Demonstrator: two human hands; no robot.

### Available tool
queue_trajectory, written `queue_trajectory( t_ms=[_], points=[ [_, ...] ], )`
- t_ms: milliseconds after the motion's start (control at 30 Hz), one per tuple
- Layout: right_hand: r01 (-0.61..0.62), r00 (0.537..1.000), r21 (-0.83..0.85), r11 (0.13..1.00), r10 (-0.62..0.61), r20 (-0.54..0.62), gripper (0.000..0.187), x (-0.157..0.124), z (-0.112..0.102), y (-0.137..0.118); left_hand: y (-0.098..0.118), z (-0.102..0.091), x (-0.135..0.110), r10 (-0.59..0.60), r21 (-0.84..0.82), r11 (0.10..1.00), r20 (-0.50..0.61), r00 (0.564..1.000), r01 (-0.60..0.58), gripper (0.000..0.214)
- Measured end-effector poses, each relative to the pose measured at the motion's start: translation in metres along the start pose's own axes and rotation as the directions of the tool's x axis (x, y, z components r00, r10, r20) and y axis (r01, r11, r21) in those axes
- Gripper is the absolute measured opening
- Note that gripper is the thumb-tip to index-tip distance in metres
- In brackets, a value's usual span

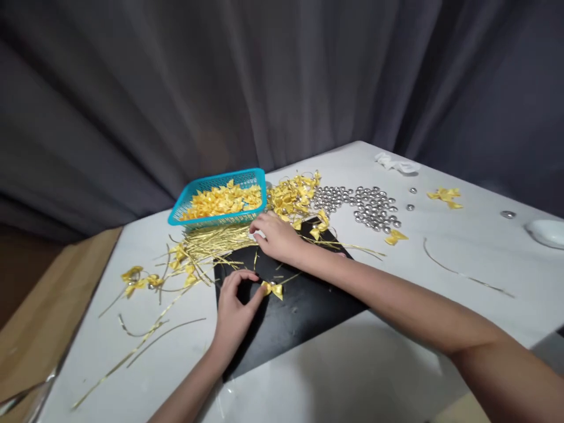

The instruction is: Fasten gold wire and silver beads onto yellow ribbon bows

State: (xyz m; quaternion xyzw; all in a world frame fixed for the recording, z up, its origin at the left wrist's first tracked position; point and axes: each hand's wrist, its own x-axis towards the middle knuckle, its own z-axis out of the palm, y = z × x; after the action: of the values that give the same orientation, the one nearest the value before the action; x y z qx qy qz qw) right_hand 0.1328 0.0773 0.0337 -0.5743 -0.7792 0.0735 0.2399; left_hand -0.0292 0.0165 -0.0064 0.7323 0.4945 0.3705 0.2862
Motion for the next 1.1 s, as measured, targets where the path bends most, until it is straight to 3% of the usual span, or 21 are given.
queue_trajectory(
  t_ms=[167,300,567,833,1100],
  points=[
    [0.051,0.993,-0.085,0.995,-0.042,0.106,0.019,0.052,0.032,-0.018,-0.003,0.002,0.001,-0.055,-0.122,0.991,-0.034,0.998,0.051,0.004],
    [0.097,0.983,-0.186,0.978,-0.065,0.171,0.022,0.072,0.049,-0.028,-0.004,0.003,0.001,-0.079,-0.171,0.983,-0.026,0.997,0.073,0.005],
    [0.165,0.969,-0.322,0.932,-0.093,0.229,0.025,0.070,0.045,-0.035,-0.002,0.002,0.002,-0.097,-0.192,0.977,-0.011,0.995,0.093,0.008],
    [0.239,0.949,-0.395,0.887,-0.128,0.287,0.025,0.067,0.056,-0.031,-0.004,0.001,0.002,-0.110,-0.193,0.975,0.021,0.994,0.112,0.009],
    [0.270,0.946,-0.375,0.887,-0.173,0.273,0.020,0.066,0.035,-0.025,-0.003,0.001,0.003,-0.099,-0.191,0.977,0.007,0.995,0.098,0.009]
  ],
)
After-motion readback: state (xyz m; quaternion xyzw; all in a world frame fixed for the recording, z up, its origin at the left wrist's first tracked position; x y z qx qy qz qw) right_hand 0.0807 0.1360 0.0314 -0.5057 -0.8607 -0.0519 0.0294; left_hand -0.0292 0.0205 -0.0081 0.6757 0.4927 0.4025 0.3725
